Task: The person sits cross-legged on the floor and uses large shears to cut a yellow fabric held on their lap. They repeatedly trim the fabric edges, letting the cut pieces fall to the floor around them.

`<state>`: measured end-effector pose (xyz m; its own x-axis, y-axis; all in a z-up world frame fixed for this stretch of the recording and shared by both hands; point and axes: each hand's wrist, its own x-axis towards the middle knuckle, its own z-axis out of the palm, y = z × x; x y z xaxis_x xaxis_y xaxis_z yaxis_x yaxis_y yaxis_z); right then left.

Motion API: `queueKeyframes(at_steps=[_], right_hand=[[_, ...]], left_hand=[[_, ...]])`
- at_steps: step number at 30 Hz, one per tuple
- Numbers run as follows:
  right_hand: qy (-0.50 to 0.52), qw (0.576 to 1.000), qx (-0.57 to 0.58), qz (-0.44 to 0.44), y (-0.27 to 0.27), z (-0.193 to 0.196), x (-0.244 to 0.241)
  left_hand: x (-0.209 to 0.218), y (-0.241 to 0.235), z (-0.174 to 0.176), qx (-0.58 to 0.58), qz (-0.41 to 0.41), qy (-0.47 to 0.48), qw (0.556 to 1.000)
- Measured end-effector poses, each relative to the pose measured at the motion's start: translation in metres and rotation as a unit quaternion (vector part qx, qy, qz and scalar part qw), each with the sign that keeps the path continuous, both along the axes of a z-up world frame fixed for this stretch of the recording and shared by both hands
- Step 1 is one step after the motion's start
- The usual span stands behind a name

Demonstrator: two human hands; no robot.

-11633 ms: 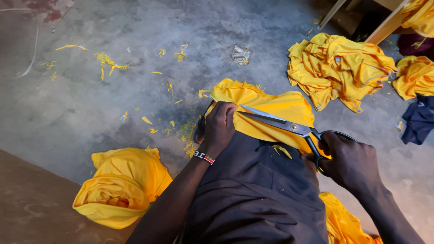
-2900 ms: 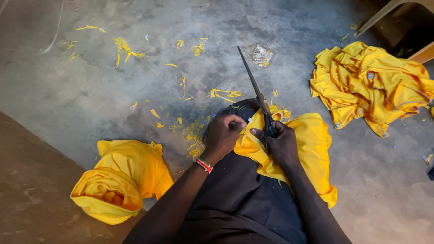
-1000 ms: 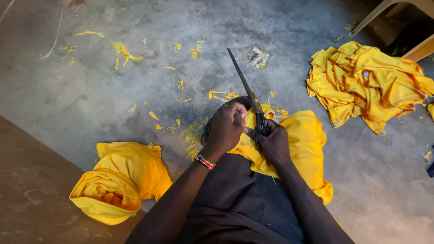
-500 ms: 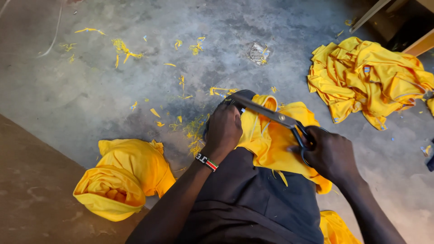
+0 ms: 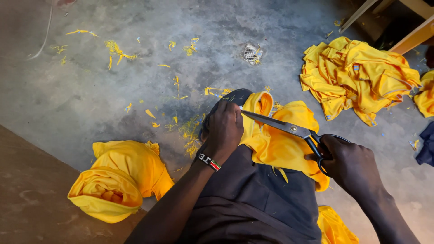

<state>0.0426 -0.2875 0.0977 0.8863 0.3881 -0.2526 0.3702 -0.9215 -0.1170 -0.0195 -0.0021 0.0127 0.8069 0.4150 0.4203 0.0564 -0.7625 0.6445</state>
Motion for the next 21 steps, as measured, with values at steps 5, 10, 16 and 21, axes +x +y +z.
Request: queueKeyframes(at_steps=[5,10,16,21], right_hand=[[-0.024,0.999,-0.01,0.019,-0.012,-0.011,0.005],[-0.085,0.995,-0.035,0.033,-0.014,-0.008,0.001],[-0.076,0.995,-0.055,0.016,-0.017,-0.007,0.002],[-0.08,0.993,-0.083,0.006,-0.011,-0.004,-0.002]], left_hand=[[0.009,0.015,0.001,-0.072,-0.009,-0.021,0.997],[0.041,0.041,-0.025,-0.084,-0.059,0.021,0.995],[0.063,0.049,-0.03,-0.115,-0.154,0.154,0.969],[0.068,0.046,-0.024,-0.095,-0.164,0.138,0.972]])
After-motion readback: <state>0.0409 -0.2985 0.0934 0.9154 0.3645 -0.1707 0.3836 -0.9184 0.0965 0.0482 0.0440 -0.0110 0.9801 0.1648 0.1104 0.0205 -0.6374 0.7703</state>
